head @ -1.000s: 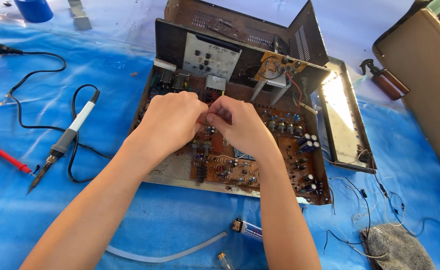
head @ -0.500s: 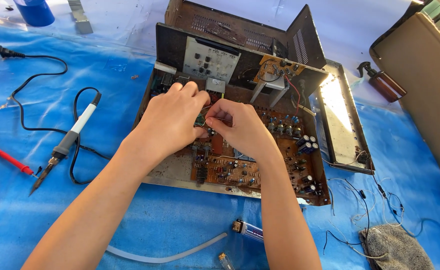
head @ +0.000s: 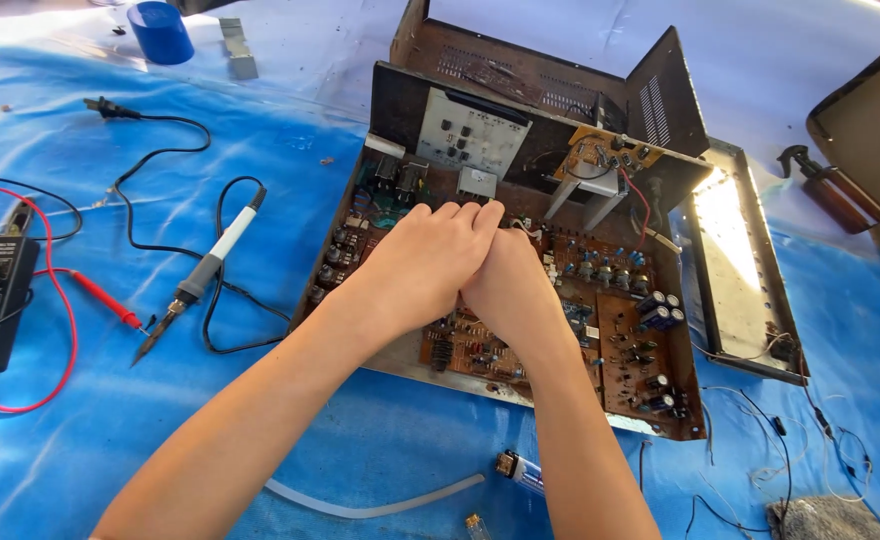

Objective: Connecting thin wires to a circuit board using a lighter to strip insulation and a screwdriver for positioning.

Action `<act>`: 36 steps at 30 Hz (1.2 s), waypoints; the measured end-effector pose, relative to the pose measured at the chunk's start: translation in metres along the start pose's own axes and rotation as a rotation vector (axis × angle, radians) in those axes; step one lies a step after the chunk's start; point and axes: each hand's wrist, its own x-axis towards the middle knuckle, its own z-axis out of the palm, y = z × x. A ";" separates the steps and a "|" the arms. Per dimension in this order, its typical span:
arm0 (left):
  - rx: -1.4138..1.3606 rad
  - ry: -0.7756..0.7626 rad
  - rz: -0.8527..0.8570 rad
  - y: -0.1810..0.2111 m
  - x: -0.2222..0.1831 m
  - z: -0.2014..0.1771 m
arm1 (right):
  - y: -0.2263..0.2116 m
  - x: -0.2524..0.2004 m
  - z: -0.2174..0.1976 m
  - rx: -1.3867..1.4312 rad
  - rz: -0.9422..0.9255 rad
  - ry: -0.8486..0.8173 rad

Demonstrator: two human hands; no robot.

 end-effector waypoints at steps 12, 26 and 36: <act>-0.068 0.066 0.074 0.002 -0.003 -0.007 | 0.010 -0.008 -0.006 -0.021 -0.008 0.008; -0.023 0.049 0.068 0.008 -0.007 -0.024 | 0.017 -0.013 -0.003 -0.044 0.026 -0.006; 0.012 0.091 0.092 0.006 -0.008 -0.021 | 0.021 -0.012 0.003 -0.052 0.037 -0.036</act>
